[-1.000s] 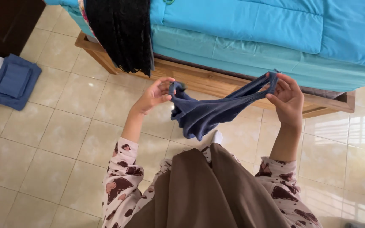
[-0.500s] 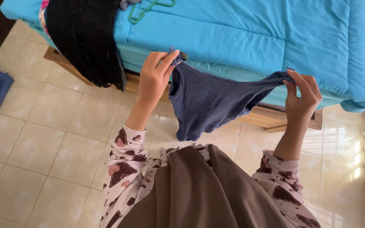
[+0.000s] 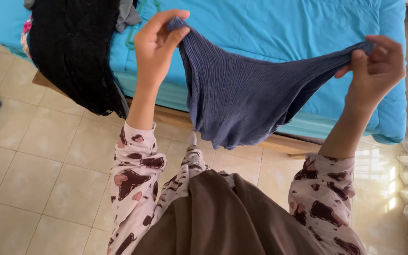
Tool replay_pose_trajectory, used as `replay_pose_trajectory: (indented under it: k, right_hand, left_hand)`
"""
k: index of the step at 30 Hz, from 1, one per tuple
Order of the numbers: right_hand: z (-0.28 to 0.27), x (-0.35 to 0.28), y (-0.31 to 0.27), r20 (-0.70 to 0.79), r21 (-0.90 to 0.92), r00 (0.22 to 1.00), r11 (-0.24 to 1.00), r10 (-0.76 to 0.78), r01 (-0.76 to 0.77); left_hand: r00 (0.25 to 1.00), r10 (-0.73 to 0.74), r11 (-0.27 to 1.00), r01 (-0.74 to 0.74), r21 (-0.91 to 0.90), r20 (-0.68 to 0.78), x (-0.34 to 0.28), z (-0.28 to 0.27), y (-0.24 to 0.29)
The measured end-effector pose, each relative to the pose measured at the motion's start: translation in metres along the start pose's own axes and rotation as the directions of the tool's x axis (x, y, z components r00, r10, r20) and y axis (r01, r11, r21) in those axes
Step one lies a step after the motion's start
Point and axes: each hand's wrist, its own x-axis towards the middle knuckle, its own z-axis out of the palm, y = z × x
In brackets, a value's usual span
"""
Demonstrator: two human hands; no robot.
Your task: The person retrieves green hangers from a wardrobe and proceeds to hang various garments on a bed. They handle a purple velvet top, a teal dress, a grey t-shirt, a black lace top, and a blue ribbed top, placing each on a hanger and laying them on the bed.
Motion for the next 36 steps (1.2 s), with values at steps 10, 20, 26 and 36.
replay_pose_trajectory:
  k: [10, 20, 26, 36]
  right_hand:
    - [0.048, 0.114, 0.199, 0.051, 0.253, 0.993, 0.961, 0.102, -0.112]
    - [0.124, 0.016, 0.496, 0.078, -0.685, 0.945, 0.705, 0.317, -0.181]
    - [0.174, -0.058, 0.458, 0.183, -0.894, 0.92, 0.448, 0.346, 0.01]
    - [0.177, -0.043, 0.449, 0.121, -0.845, 0.91, 0.523, 0.396, -0.115]
  left_hand:
    - [0.936, -0.343, 0.885, 0.35, -0.305, 0.08, 0.123, -0.005, -0.219]
    - [0.875, -0.442, 0.354, 0.373, 0.857, -0.198, 0.015, -0.061, -0.561]
    - [0.914, -0.284, 0.172, 0.346, 0.922, -0.29, -0.046, -0.127, -0.489]
    - [0.647, -0.712, 0.696, 0.701, -0.154, -0.272, -0.023, -0.116, -0.485]
